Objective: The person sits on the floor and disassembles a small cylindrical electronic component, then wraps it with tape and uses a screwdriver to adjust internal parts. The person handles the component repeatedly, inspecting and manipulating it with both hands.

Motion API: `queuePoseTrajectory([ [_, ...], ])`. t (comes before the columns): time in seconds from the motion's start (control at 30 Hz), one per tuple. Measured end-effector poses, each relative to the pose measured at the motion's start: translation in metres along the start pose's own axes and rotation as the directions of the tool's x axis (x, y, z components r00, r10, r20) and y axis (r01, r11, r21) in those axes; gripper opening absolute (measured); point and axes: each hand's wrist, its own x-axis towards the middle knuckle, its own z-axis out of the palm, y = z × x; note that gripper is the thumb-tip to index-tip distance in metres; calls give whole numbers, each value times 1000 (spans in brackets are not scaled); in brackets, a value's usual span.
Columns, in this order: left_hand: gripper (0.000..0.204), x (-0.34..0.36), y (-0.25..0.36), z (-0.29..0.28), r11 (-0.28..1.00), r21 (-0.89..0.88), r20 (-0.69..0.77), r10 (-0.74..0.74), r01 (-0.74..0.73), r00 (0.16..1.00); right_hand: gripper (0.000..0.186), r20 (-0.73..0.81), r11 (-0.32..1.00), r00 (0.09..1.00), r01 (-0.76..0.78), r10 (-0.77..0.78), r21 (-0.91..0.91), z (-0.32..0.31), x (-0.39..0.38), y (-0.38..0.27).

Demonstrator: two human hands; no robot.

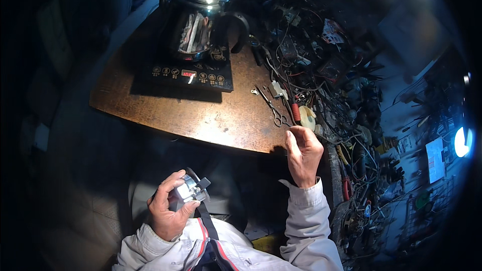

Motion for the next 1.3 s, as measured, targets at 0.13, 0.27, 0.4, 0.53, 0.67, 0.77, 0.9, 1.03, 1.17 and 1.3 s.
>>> queuePoseTrajectory([
  [0.13, 61, 13, 15, -3, 999, -54, -40, 6, -8, 999, 17, -56, 927, 980, 163, -193, -339, -5, 40, 34],
  [0.27, 59, 36, 23, -3, 993, -105, -26, 53, -55, 998, 23, -14, 825, 988, 122, -155, -552, -2, 63, 49],
  [0.4, 57, 55, 31, 9, 989, -119, 10, 85, -83, 996, 26, 70, 746, 986, 162, -153, -646, 4, 74, 59],
  [0.53, 57, 52, 26, 17, 992, -77, -10, 99, -99, 995, 23, 97, 756, 977, 206, -187, -621, 7, 78, 65],
  [0.67, 57, 44, 22, 20, 995, -45, -14, 84, -85, 996, 23, 89, 761, 982, 187, -168, -622, 3, 80, 66],
  [0.77, 56, 39, 23, 16, 995, 33, -28, 94, -93, 995, 23, 11, 851, 996, 85, -93, -518, -1, 81, 52],
  [0.9, 57, 32, 20, 8, 981, 136, 39, 136, -140, 990, 14, -190, 960, 961, 156, -202, -233, -9, 78, 33],
  [1.03, 58, 22, 16, 4, 977, 171, 19, 124, -126, 992, 28, -296, 919, 886, 390, -358, 53, -31, 55, -12],
  [1.17, 57, 18, 13, 6, 975, 195, -5, 110, -107, 994, 38, -227, 879, 922, 373, -314, 297, -52, -11, -89],
  [1.3, 54, 17, 15, 6, 969, 227, -17, 105, -99, 994, 42, -12, 840, 888, 439, -460, 318, -43, -52, -108],
])
